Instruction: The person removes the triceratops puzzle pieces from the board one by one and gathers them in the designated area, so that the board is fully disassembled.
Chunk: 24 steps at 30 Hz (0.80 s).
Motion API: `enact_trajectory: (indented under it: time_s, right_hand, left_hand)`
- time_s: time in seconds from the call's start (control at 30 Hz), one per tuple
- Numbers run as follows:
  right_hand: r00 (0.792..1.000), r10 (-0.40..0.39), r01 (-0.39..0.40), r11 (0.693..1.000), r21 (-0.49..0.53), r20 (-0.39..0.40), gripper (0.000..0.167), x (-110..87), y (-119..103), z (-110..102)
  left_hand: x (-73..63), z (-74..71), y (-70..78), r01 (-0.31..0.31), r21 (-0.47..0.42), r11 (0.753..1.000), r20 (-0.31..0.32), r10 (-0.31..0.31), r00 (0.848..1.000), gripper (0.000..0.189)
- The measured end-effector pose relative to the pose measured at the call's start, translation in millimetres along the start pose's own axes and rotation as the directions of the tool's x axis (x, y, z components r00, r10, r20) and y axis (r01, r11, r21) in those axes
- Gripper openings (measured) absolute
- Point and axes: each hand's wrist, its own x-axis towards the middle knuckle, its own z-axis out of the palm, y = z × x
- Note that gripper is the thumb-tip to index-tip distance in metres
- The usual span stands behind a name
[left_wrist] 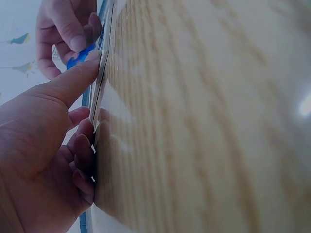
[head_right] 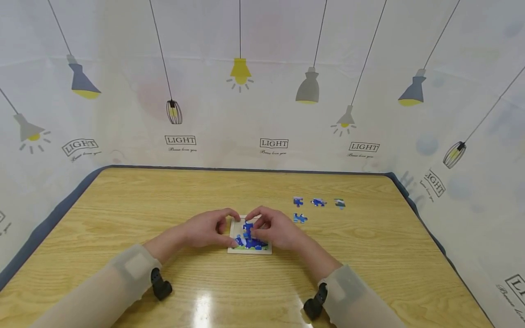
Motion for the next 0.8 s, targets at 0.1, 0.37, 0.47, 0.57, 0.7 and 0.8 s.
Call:
enact_trajectory:
  time_s: [0.1,0.37,0.47,0.57,0.7,0.8]
  right_hand:
    - [1.000,-0.002,0.002,1.000,0.009,-0.031,0.029,-4.5,-1,-4]
    - [0.992,-0.003,0.002,1.000,-0.005,-0.125,0.032,-25.2,16,-35]
    - [0.987,0.031,-0.032,0.999,-0.007,-0.160,0.032,-35.0,29,-51]
    - [0.980,0.072,-0.077,0.997,-0.022,-0.187,0.035,-44.4,42,-68]
    - [0.972,0.103,-0.119,0.991,-0.064,-0.213,0.039,-56.6,59,-90]
    - [0.966,0.122,-0.145,0.985,-0.088,-0.226,0.041,-64.0,71,-103]
  left_hand:
    - [-0.5,-0.1,0.4,-0.001,0.003,1.000,-0.001,0.001,1.000,0.061]
    - [-0.4,-0.1,1.0,0.010,0.000,1.000,-0.003,-0.010,1.000,0.062]
    - [-0.4,0.5,0.5,0.016,0.004,1.000,-0.007,-0.016,1.000,0.062]
    - [-0.2,0.8,0.3,0.017,0.004,1.000,-0.008,-0.017,1.000,0.063]
    - [0.2,0.6,0.5,0.014,0.001,1.000,-0.005,-0.014,1.000,0.063]
    - [0.3,0.7,0.2,0.009,0.005,1.000,-0.005,-0.009,1.000,0.063]
